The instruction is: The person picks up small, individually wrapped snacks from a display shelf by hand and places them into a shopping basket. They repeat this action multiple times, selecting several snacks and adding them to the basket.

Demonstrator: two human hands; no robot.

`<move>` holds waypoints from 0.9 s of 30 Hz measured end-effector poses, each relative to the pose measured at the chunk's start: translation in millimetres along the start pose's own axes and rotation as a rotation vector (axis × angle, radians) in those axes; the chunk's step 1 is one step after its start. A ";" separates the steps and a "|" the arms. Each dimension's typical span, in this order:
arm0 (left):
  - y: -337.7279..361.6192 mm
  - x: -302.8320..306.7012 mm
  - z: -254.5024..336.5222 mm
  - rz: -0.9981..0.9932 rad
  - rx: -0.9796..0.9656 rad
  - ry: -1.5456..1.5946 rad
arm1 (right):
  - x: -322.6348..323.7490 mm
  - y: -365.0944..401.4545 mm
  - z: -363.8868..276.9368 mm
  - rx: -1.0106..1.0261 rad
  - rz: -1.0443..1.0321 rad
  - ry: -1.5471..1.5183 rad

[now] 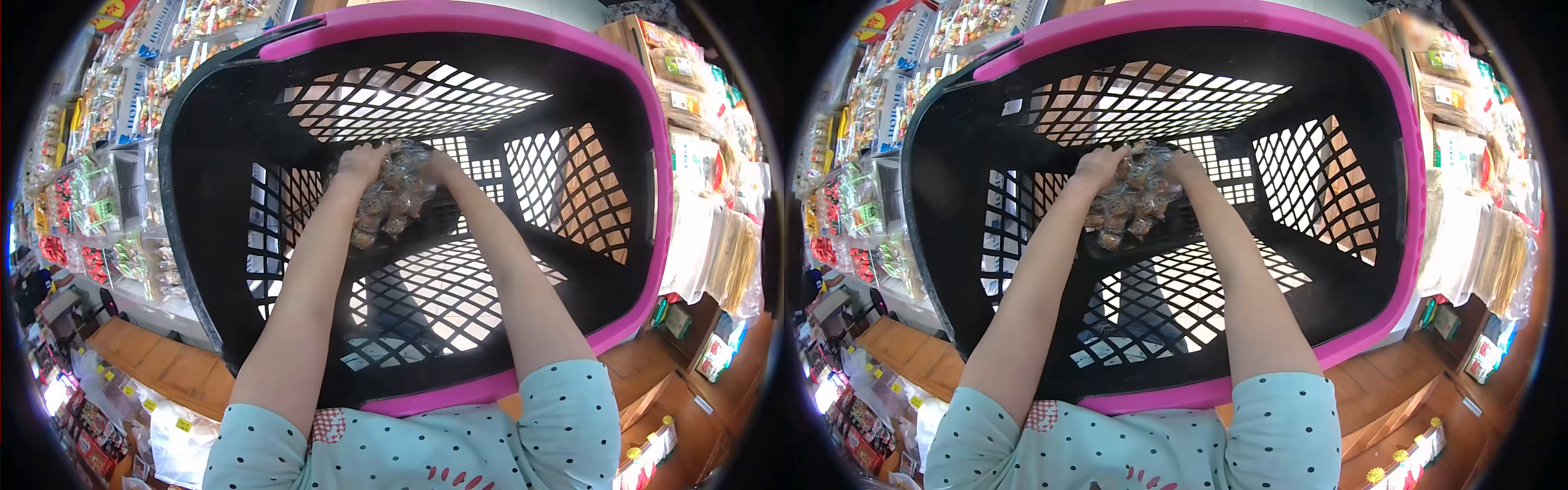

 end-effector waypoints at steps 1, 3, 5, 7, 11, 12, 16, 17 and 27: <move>2.1 0.1 4.6 0.042 -0.023 -0.020 | -30.5 -26.0 6.1 0.025 -0.047 0.007; 0.9 -5.6 9.7 0.042 -0.017 -0.057 | -29.8 -23.1 -2.2 0.066 0.018 0.102; 0.5 -0.2 21.8 0.184 -0.127 -0.189 | -16.2 2.3 7.1 -0.102 -0.004 -0.273; -3.8 -10.9 21.4 0.249 -0.168 -0.210 | -7.7 17.2 0.5 -0.151 -0.010 -0.414; -1.7 -17.9 21.4 0.456 -0.206 -0.237 | 12.1 38.9 -4.8 -0.182 0.150 -0.341; -0.9 -17.5 20.9 0.455 -0.202 -0.235 | 15.0 42.9 -4.0 -0.222 0.157 -0.296; -1.0 -26.8 24.1 0.379 -0.247 -0.305 | 23.0 40.3 -3.6 -0.161 0.145 -0.335; 0.7 -22.4 26.1 0.425 -0.268 -0.328 | 20.5 35.3 -6.4 -0.129 0.066 -0.427; -16.1 13.6 31.1 0.005 -0.072 -0.279 | 90.4 92.5 -62.9 0.209 -0.011 0.389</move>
Point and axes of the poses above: each hand's wrist, its own y-axis away from the middle knuckle, its own x-axis out of the back of the hand, z = x × y, the point moved 9 cm from there along -y, towards the middle knuckle, and after that the axes turned 7 degrees about -x, right-handed, at the moved point
